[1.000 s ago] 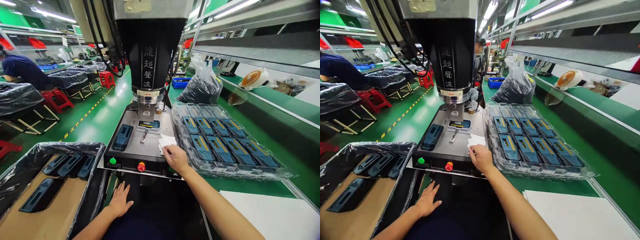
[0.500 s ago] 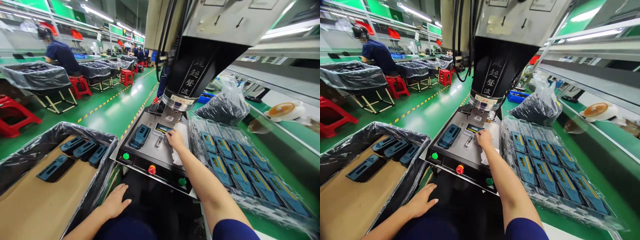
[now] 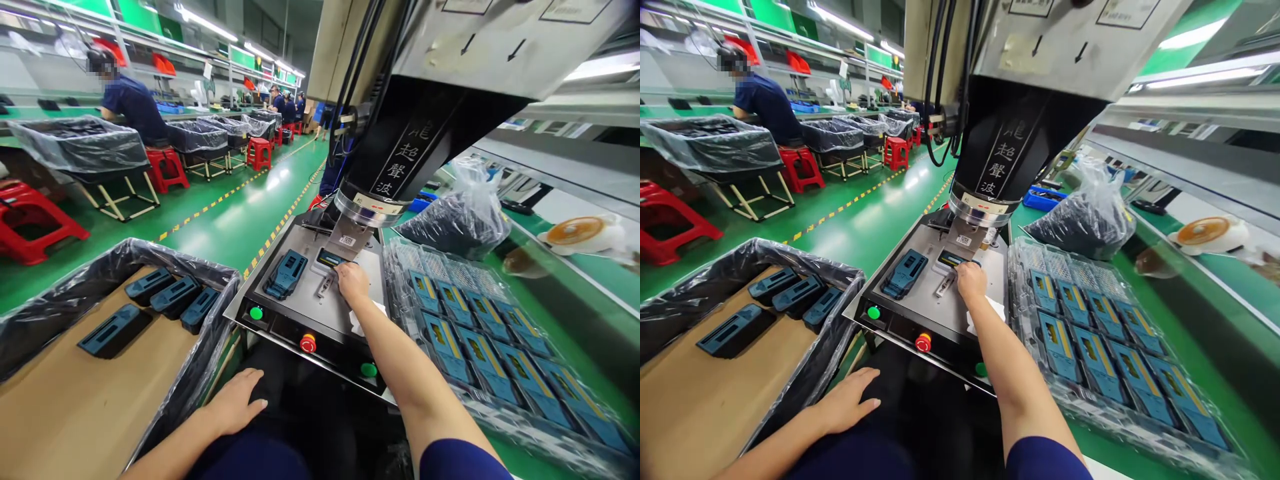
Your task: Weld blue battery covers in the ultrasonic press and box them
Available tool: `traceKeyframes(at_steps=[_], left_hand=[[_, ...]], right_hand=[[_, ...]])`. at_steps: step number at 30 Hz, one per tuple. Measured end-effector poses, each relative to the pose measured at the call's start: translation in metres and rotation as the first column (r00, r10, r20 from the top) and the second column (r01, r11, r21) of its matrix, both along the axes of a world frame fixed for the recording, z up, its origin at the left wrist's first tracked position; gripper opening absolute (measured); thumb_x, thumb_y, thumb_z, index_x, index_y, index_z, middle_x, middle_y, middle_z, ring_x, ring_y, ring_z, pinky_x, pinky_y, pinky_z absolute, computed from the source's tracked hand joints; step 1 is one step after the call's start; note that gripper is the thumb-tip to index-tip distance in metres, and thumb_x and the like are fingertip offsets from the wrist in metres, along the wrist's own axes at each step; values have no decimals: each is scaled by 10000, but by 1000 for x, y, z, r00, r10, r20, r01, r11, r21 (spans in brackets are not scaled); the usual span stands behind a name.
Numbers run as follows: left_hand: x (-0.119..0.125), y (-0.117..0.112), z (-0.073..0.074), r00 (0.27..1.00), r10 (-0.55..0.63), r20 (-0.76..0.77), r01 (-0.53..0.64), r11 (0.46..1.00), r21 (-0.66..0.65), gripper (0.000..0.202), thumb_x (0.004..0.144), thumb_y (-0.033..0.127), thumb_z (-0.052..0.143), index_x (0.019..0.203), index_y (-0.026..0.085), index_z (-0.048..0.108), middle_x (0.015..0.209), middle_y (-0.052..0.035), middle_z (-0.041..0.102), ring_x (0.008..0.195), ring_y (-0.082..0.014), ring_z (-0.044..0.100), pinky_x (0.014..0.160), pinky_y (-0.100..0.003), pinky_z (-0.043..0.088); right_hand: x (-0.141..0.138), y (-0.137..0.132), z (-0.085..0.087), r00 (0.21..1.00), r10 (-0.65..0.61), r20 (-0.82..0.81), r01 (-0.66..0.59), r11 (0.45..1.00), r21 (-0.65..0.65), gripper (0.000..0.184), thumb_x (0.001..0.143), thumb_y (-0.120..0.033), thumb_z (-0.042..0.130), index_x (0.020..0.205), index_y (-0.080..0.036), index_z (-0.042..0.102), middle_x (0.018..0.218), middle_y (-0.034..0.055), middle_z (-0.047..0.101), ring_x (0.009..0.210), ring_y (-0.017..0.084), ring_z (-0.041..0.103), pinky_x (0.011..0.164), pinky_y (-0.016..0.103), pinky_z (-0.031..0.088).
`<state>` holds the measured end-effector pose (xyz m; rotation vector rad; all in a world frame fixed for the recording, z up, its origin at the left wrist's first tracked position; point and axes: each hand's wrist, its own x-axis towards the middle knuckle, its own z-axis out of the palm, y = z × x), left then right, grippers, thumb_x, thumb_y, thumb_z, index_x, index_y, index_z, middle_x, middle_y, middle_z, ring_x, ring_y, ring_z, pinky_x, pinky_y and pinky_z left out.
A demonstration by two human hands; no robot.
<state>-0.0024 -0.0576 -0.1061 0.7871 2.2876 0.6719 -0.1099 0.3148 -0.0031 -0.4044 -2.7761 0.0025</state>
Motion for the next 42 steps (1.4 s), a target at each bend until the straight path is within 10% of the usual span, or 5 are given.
traceKeyframes(at_steps=[16, 22, 25, 36, 42], left_hand=[[-7, 19, 59, 966, 258, 10, -230, 843, 486, 324, 872, 414, 512, 1092, 199, 612, 1081, -78, 667, 973, -189, 629, 919, -363, 502], [-12, 54, 87, 935, 281, 217, -353, 679, 644, 527, 823, 363, 620, 1296, 181, 476, 1271, -125, 581, 1129, -216, 571, 970, -377, 462], [-12, 71, 87, 897, 144, 418, -377, 744, 551, 493, 790, 375, 653, 1219, 160, 543, 1059, -91, 665, 905, -182, 641, 815, -331, 523], [-2, 77, 67, 696, 291, 656, -562, 789, 246, 363, 711, 397, 720, 935, 147, 580, 716, 17, 618, 500, -104, 617, 474, -198, 456], [0, 79, 62, 730, 327, 600, -548, 805, 227, 334, 711, 378, 708, 928, 155, 587, 663, 26, 603, 475, -114, 604, 450, -204, 431]], right_hand=[[126, -63, 58, 950, 273, -149, -310, 873, -376, 336, 916, -460, 443, 839, -208, 650, 869, 67, 673, 811, 201, 599, 747, 308, 445], [180, -94, 25, 937, 277, 211, 258, -143, -956, 437, 651, -597, 728, 671, -181, 593, 617, 4, 617, 539, 127, 535, 539, 263, 431], [191, -106, -2, 929, 276, 247, 342, -377, -861, 441, 589, -548, 794, 686, -159, 608, 632, 4, 632, 542, 111, 548, 558, 252, 441], [206, -114, -52, 953, 245, 177, 126, 208, -970, 299, 720, -433, 683, 874, -176, 690, 749, 4, 657, 633, 135, 560, 587, 256, 437], [208, -117, -59, 948, 276, 157, 57, 338, -940, 238, 782, -409, 614, 891, -219, 709, 783, -3, 694, 686, 169, 605, 626, 272, 450]])
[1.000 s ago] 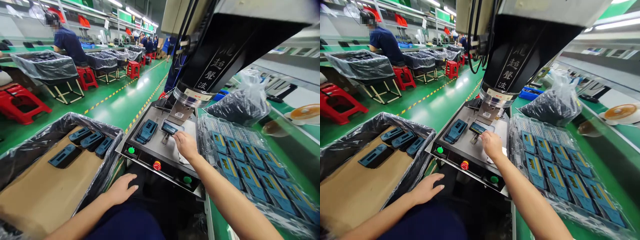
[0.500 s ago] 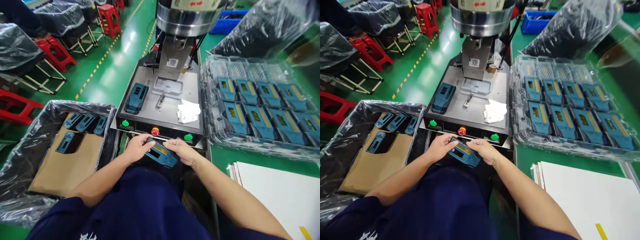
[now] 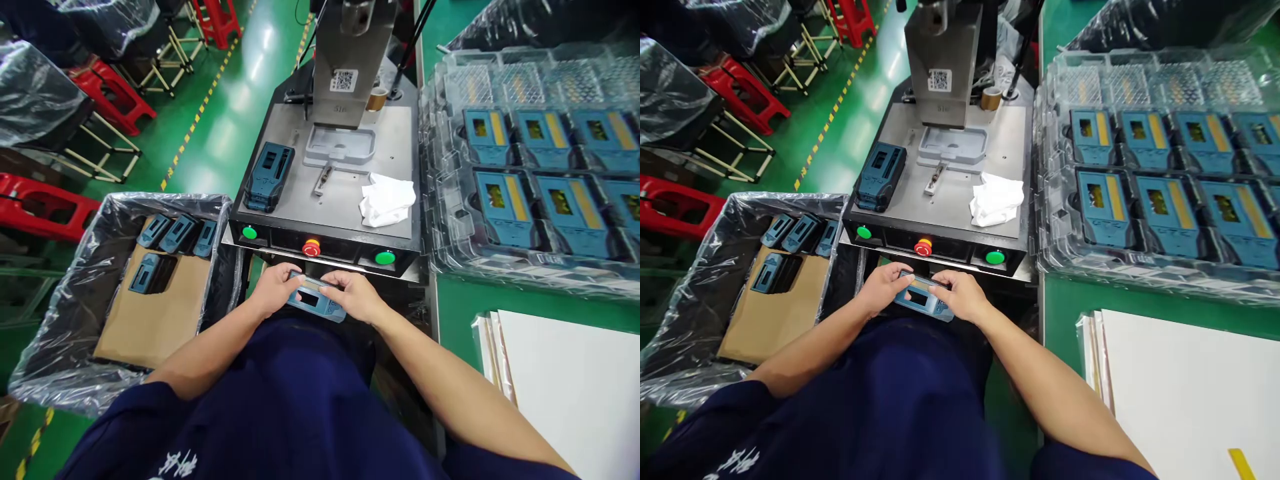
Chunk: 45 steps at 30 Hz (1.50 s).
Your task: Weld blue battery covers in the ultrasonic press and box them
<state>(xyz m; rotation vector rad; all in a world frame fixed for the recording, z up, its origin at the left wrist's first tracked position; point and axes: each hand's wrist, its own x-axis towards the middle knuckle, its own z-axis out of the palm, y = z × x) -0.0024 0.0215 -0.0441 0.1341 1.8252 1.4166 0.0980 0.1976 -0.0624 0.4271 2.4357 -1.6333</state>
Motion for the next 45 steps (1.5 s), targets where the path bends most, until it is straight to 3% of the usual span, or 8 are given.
traceKeyframes(at_steps=[7, 13, 18, 22, 26, 35, 41, 45], left_hand=[[4, 5, -1, 974, 2, -227, -25, 995, -99, 436, 737, 441, 676, 1069, 178, 570, 814, -23, 639, 678, -173, 650, 638, -290, 509], [17, 7, 5, 678, -323, -660, 14, 904, -428, 1120, 532, 611, 789, 1425, 150, 294, 1313, -183, 463, 1212, -360, 464, 1014, -476, 376], [11, 5, 1, 735, -324, -595, 75, 912, -404, 685, 708, 470, 721, 1279, 168, 495, 1219, -139, 560, 1155, -308, 516, 1026, -454, 379], [1, 0, -1, 942, -43, -333, -15, 986, -167, 370, 742, 369, 693, 1059, 186, 639, 1045, -82, 657, 955, -241, 624, 897, -393, 489], [-3, -3, 1, 990, 68, -126, -73, 997, -36, 411, 785, 490, 607, 1023, 157, 629, 953, -77, 679, 688, -154, 629, 603, -293, 543], [-6, -9, 9, 961, 205, 186, -232, 963, 140, 464, 774, 566, 606, 958, 142, 643, 798, -64, 677, 650, -144, 628, 553, -250, 529], [0, -10, 15, 980, 169, 110, -181, 977, 111, 458, 608, 414, 810, 932, 135, 648, 697, 18, 613, 557, -76, 555, 519, -187, 484], [-5, -12, 15, 944, 266, 194, -286, 954, 86, 468, 609, 393, 812, 975, 151, 649, 768, 7, 650, 552, -60, 561, 503, -153, 470]], right_hand=[[1, -5, -14, 993, -110, -46, 110, 994, -16, 283, 844, -422, 523, 949, -237, 710, 895, 18, 715, 797, 199, 632, 741, 315, 474], [4, -19, -25, 977, -188, -104, 153, 947, -283, 350, 877, -450, 468, 1049, -228, 676, 1039, 49, 691, 955, 216, 621, 848, 352, 480], [5, -23, -25, 975, -222, -19, 200, 907, -371, 352, 838, -484, 523, 1004, -218, 683, 958, 47, 696, 861, 203, 628, 785, 341, 494], [2, -21, -23, 959, -261, 113, 276, 763, -584, 398, 741, -527, 642, 953, -192, 683, 850, 35, 697, 740, 173, 622, 734, 322, 494], [-1, -19, -18, 948, -270, 167, 311, 693, -650, 409, 666, -524, 719, 906, -193, 691, 816, 25, 693, 713, 161, 612, 721, 309, 483], [-2, -19, -20, 961, -223, 165, 275, 698, -661, 411, 691, -527, 701, 930, -193, 678, 825, 23, 687, 723, 162, 613, 735, 315, 480], [5, -14, -5, 991, -68, -117, 42, 977, -210, 402, 817, -452, 567, 1111, -186, 627, 1030, 85, 664, 924, 217, 615, 863, 389, 478], [19, -6, 31, 905, 311, -292, -200, 914, 354, 735, 723, -453, 708, 1358, -189, 447, 1380, 154, 452, 1256, 280, 430, 1043, 413, 365]])
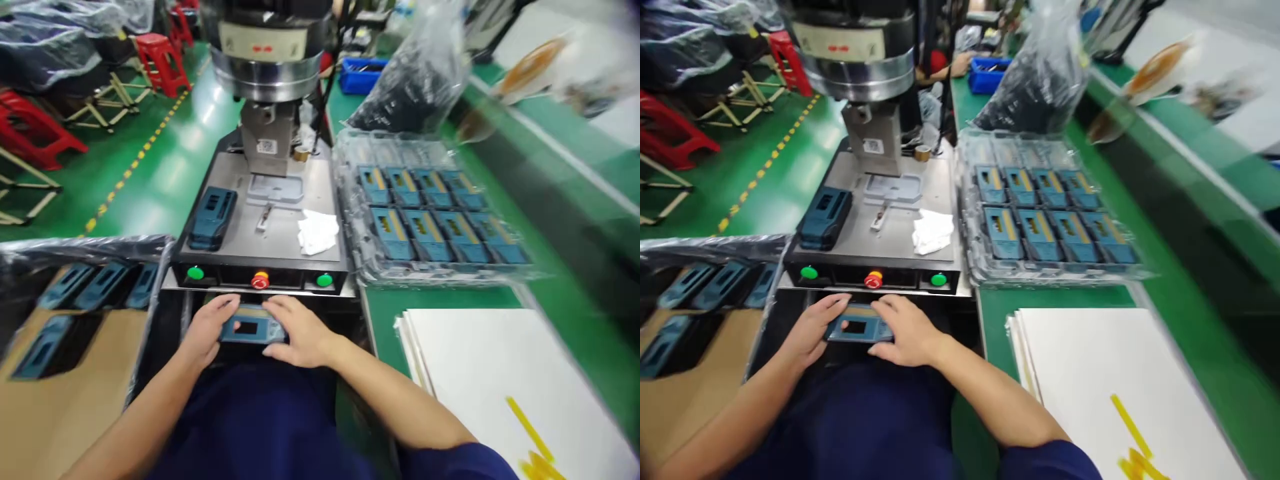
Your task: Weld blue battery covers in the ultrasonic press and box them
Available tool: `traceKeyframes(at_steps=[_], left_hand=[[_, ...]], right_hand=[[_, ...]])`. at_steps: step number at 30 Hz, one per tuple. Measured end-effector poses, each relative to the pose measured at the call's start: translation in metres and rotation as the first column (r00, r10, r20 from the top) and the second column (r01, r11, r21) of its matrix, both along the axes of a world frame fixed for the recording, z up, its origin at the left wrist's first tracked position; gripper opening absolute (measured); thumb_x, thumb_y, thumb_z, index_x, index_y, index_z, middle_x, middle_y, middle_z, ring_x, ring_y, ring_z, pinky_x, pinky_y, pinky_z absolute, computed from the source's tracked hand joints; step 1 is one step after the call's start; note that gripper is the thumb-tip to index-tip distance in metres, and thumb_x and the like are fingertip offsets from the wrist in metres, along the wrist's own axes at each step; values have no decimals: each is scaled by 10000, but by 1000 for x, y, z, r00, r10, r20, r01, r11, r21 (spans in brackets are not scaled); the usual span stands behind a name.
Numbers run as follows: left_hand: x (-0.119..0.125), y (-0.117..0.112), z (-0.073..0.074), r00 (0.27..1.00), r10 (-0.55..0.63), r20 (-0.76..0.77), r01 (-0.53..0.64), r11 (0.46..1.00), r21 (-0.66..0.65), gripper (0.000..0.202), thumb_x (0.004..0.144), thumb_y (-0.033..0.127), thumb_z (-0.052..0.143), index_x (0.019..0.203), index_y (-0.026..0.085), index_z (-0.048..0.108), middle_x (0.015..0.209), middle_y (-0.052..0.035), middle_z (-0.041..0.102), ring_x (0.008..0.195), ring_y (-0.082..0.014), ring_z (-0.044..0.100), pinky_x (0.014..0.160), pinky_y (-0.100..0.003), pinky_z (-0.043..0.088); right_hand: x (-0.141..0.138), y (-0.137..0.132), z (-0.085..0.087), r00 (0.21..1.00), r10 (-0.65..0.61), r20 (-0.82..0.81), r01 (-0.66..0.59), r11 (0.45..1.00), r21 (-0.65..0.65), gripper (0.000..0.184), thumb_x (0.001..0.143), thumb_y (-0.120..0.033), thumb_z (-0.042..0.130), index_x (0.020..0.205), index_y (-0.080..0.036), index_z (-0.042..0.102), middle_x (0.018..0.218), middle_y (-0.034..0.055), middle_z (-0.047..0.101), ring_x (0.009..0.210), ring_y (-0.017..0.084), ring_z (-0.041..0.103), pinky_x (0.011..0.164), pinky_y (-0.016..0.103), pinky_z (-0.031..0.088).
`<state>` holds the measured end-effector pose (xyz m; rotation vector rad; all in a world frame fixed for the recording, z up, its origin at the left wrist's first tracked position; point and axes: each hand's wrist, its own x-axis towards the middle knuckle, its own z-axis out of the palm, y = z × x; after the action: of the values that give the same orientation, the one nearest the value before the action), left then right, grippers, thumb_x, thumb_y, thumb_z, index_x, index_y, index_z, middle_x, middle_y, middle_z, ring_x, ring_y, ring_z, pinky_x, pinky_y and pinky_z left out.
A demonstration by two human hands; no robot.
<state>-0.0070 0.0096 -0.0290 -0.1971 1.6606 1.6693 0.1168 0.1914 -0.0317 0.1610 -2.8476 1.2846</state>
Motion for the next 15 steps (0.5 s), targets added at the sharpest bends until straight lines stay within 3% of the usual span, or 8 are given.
traceKeyframes(at_steps=[3, 8, 12, 15], left_hand=[[-4, 4, 0, 995, -4, 100, 1, 999, 33, 482, 582, 327, 834, 998, 169, 649, 760, 8, 655, 504, -60, 545, 479, -163, 474], [-1, 12, 5, 993, -75, 93, 58, 983, 173, 464, 676, 402, 773, 1063, 174, 654, 931, -49, 693, 674, -130, 620, 585, -224, 535], [-4, 10, 1, 996, -84, 37, 76, 979, 192, 518, 687, 465, 755, 1085, 155, 637, 1021, -95, 685, 783, -164, 629, 611, -238, 527], [-6, 5, -4, 997, -70, 41, 63, 986, 153, 560, 653, 465, 784, 1087, 149, 625, 1026, -99, 679, 774, -155, 617, 608, -234, 517]], right_hand=[[9, 4, 23, 997, 82, 7, -81, 960, 267, 800, 714, -433, 724, 1389, -178, 379, 1416, 173, 399, 1260, 296, 419, 1022, 425, 381], [25, 28, 56, 995, 56, -78, -18, 909, 417, 680, 728, -392, 650, 1326, -155, 431, 1336, 168, 471, 1167, 279, 498, 954, 395, 444], [28, 82, 86, 943, -181, -278, 286, 867, 407, 646, 728, -405, 647, 1307, -180, 466, 1334, 143, 492, 1179, 266, 507, 971, 386, 449], [14, 136, 101, 784, -454, -423, 603, 719, 347, 583, 740, -408, 633, 1263, -181, 511, 1270, 119, 555, 1156, 255, 531, 987, 390, 440]])
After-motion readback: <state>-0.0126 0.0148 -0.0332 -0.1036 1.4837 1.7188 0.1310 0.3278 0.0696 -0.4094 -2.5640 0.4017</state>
